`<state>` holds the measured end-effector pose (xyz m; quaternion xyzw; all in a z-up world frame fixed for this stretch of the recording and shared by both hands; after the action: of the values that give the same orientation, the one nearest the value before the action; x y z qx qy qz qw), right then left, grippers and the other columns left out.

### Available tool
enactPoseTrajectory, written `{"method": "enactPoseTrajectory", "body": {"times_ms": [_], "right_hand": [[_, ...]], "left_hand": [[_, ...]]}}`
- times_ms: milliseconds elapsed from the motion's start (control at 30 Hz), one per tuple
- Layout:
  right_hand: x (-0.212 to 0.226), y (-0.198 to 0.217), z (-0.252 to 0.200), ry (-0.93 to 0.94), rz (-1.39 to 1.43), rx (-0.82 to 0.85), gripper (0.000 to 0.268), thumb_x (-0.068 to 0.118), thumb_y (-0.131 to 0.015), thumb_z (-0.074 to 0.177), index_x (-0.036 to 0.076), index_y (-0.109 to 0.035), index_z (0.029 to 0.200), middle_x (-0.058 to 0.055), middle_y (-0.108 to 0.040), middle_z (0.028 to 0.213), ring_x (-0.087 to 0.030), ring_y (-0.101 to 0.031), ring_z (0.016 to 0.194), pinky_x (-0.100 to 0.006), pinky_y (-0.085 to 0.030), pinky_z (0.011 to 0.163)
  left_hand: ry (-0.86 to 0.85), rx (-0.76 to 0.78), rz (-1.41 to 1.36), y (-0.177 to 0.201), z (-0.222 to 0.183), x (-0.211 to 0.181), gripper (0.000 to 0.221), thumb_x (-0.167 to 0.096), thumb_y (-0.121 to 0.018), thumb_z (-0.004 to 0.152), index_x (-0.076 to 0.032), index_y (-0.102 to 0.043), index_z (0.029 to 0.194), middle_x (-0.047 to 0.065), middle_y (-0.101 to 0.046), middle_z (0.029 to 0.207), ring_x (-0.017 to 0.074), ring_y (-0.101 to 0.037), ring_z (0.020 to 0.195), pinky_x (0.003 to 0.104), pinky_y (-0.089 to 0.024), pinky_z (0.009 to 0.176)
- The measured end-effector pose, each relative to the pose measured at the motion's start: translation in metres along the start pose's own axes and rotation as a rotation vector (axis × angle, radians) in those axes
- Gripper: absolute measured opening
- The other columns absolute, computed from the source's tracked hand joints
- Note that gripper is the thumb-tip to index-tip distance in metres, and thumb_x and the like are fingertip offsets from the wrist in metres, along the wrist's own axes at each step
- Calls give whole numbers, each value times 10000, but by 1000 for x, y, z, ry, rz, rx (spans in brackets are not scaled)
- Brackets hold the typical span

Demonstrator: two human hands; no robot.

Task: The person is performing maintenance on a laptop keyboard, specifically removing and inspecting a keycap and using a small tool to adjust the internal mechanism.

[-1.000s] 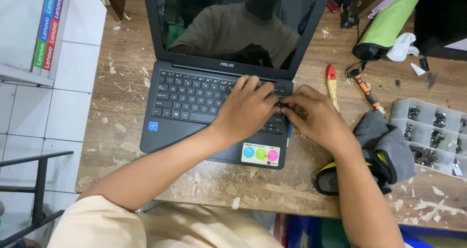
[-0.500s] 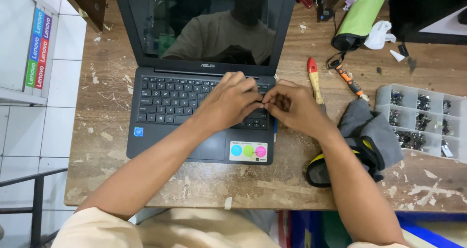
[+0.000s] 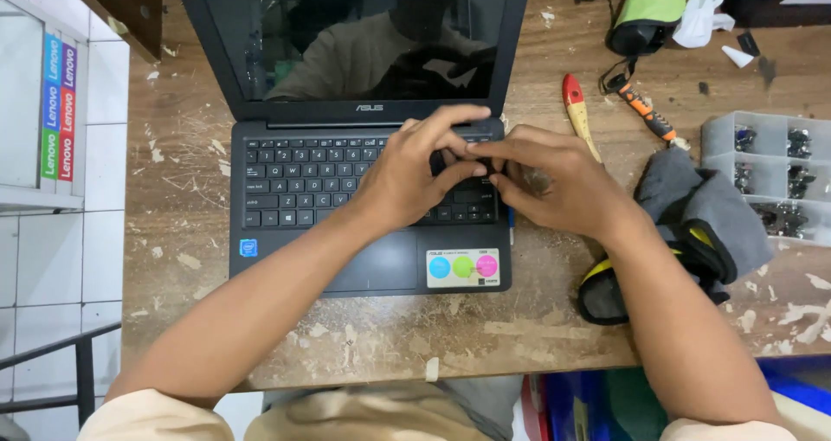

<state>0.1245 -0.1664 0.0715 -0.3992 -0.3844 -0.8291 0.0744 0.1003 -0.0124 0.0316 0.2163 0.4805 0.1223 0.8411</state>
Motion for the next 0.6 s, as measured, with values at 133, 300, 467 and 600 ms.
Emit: {"method": "enactPoseTrajectory", "body": {"times_ms": [133,300,467,600], "right_hand": [[3,-1,3,-25,20,17,275,-167,-749,890,-70,-807,1140,-213,-752,874,-356,-738,709,-454,-589,691],[-7,0,1,-45,-17,-3,267,-129,-795,896,-34,-825,1143,-176,-771,887,-341,-773,766,-433,-588,702],[-17,1,-3,-33,-77,-47,270,-7,-901,903,26,-828,1160,-102,-783,899,-311,-790,840,-416,-592,771],[-19,0,-5,12,-135,-76,258,35,-950,869,40,-833,1098,-87,-786,853,-312,-772,807,-404,-585,815]], "left_hand": [[133,19,-136,0,0,8,616,-110,-839,1010,-223,-499,1511,-20,-852,976,174,-800,847,372,-506,995],[186,30,-149,2,1,6,578,-127,-776,1023,-196,-470,1509,-1,-854,968,201,-798,835,389,-496,994],[161,43,-157,2,3,3,530,-108,-740,1019,-169,-508,1492,27,-851,964,233,-805,849,397,-509,1000],[150,60,-187,0,2,5,534,-110,-752,996,-166,-533,1480,21,-851,952,222,-799,839,377,-527,970]]}}
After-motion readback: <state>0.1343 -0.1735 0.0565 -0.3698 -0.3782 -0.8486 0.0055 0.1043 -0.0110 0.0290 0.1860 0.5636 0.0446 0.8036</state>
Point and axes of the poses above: each hand's wrist, its own z-axis towards the middle knuckle, its own y-axis out of the back of the hand, x = y × z, the point moved 8 cm from there along z, towards the middle knuckle
